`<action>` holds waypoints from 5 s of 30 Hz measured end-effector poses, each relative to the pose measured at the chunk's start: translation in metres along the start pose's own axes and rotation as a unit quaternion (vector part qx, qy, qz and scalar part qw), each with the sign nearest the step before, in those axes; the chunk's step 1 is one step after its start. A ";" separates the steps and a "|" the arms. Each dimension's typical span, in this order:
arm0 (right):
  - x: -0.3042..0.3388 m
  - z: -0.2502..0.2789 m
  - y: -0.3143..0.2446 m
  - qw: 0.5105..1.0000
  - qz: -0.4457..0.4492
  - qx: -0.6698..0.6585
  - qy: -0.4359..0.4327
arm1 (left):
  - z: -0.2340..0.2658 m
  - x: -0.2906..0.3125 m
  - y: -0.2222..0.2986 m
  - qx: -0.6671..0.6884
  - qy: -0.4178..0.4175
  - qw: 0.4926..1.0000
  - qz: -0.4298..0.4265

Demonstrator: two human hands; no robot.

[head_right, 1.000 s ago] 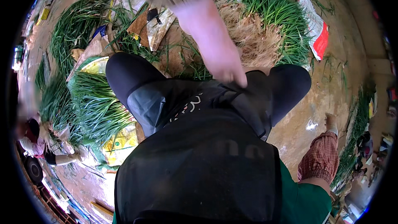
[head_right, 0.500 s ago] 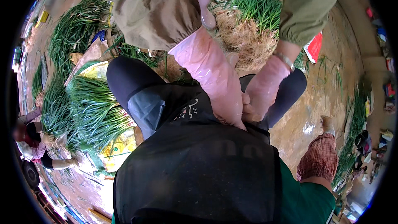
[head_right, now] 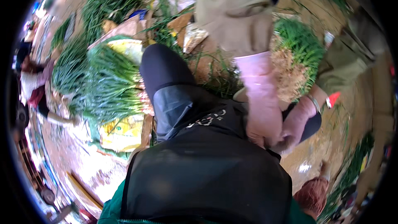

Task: The person processes bunches of green onions by hand, peeling away the outer layers and roots to clean the bulbs before placing them into a larger pile.

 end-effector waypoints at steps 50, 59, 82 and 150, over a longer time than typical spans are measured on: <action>-0.028 -0.118 -0.055 0.890 0.223 0.398 -0.008 | -0.019 0.008 0.354 -0.199 0.267 0.845 -0.419; 0.012 -0.123 0.017 0.766 0.348 0.540 0.009 | -0.018 0.028 0.291 -0.049 0.277 0.848 -0.449; 0.054 -0.198 0.056 0.770 0.256 0.583 -0.041 | 0.017 0.211 0.322 0.065 0.369 0.767 -0.521; -0.202 -0.354 0.101 0.986 0.011 -0.075 0.147 | -0.664 -0.047 0.666 -0.241 -0.176 0.810 -0.504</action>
Point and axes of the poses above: each hand's wrist, its own x-axis away from the middle knuckle, its own z-axis out of the back of the hand, y = z × x, the point moved 5 cm from there along -x, towards the middle knuckle, and after that the axes turned 9 degrees about -x, right-handed, at the moved point
